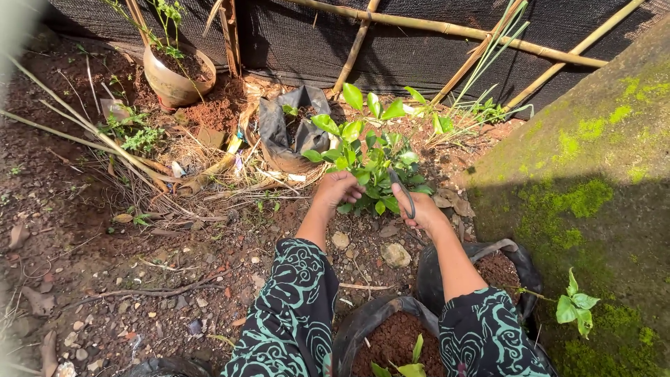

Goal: Pruning small plants in polybags using scissors and clearing surrounding weeds with a knife.

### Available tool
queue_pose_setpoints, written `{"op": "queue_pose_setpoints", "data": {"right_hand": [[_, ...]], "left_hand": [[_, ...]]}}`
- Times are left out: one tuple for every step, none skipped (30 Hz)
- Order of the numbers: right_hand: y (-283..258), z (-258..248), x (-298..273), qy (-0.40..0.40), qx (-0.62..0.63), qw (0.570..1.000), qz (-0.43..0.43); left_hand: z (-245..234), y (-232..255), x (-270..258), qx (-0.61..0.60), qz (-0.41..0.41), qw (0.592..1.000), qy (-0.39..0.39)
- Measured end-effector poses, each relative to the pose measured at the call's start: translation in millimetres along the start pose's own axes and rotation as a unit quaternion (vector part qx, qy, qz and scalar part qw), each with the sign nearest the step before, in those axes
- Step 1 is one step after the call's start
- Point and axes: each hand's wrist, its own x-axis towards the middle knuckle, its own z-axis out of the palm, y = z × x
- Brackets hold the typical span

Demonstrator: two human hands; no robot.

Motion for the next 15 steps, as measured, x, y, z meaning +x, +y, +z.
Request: {"op": "queue_pose_setpoints", "data": {"right_hand": [[2.0,0.1,0.4,0.004,0.006,1.000,-0.006],[3.7,0.0,1.0,0.008,0.013,1.000,-0.012],[3.4,1.8,-2.8,0.008,0.013,1.000,-0.012],[3.3,3.9,-6.8,-0.003,0.026,1.000,0.005],[3.2,6.0,-10.8,-0.014,0.039,0.999,0.022],[2.2,7.0,-16.3,-0.014,0.040,0.999,0.022],[1.3,7.9,-21.8,-0.033,0.040,0.998,0.037],[0.7,9.1,-27.7,-0.053,0.040,0.996,0.054],[1.4,9.3,-28.6,-0.053,0.041,0.996,0.054],[2.0,9.2,-29.6,-0.064,0.046,0.995,0.055],[2.7,8.9,-30.6,-0.074,0.051,0.994,0.055],[4.4,8.1,-30.6,-0.074,0.052,0.994,0.055],[6.1,7.2,-30.7,-0.078,0.053,0.994,0.058],[7.1,6.5,-30.3,-0.082,0.053,0.993,0.059],[7.4,5.7,-30.1,-0.081,0.055,0.993,0.058]], "left_hand": [[-1.7,-4.6,4.7,-0.069,0.007,0.998,0.001],[-3.3,-8.8,9.7,-0.136,0.015,0.991,0.001],[-2.1,-9.5,12.4,-0.136,0.015,0.991,0.001],[-1.1,-10.5,14.8,-0.174,0.022,0.985,0.008],[0.0,-11.4,17.1,-0.211,0.028,0.977,0.015],[1.8,-11.1,18.1,-0.211,0.028,0.977,0.015],[3.6,-10.9,19.1,-0.243,0.030,0.969,0.022],[5.3,-11.1,19.8,-0.275,0.032,0.960,0.028],[4.7,-13.1,20.9,-0.275,0.032,0.961,0.028],[4.4,-14.8,22.1,-0.294,0.031,0.955,0.034],[4.3,-16.6,23.3,-0.312,0.031,0.949,0.040],[4.0,-18.8,23.5,-0.311,0.030,0.949,0.039],[3.6,-21.0,23.5,-0.313,0.031,0.948,0.045],[2.8,-22.5,23.9,-0.314,0.032,0.947,0.052],[2.8,-21.2,21.8,-0.313,0.033,0.948,0.051]]}}
